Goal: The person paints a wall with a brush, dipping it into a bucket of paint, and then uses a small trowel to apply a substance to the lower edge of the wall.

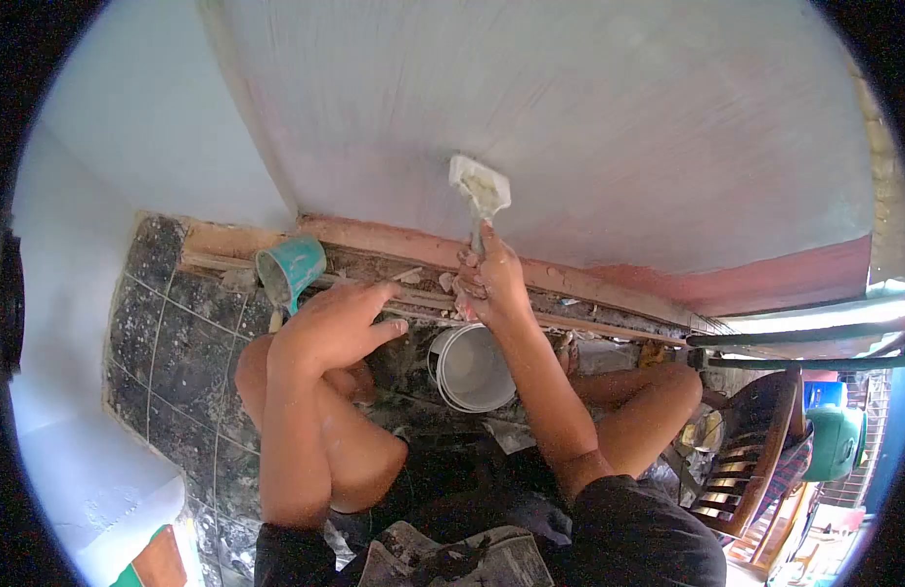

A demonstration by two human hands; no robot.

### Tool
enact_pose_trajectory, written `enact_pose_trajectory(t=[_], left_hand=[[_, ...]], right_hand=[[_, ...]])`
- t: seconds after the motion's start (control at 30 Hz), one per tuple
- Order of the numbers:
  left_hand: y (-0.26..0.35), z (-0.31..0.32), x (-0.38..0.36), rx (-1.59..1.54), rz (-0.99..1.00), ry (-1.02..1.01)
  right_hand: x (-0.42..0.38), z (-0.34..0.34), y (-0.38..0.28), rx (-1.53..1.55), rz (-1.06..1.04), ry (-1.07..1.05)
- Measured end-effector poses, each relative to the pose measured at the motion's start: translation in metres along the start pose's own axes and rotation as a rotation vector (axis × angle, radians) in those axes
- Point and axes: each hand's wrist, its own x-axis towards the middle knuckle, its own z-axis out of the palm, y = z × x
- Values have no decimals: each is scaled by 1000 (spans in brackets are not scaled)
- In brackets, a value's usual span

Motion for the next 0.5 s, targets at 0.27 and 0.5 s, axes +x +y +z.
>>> enact_pose_trajectory(t=[0.27, 0.5], left_hand=[[8, 9, 8, 7, -37, -34], [2, 15, 15, -45, -10, -44]], right_hand=[[-74, 42, -99, -20, -234, -166], [-139, 71, -172, -111, -728, -222]])
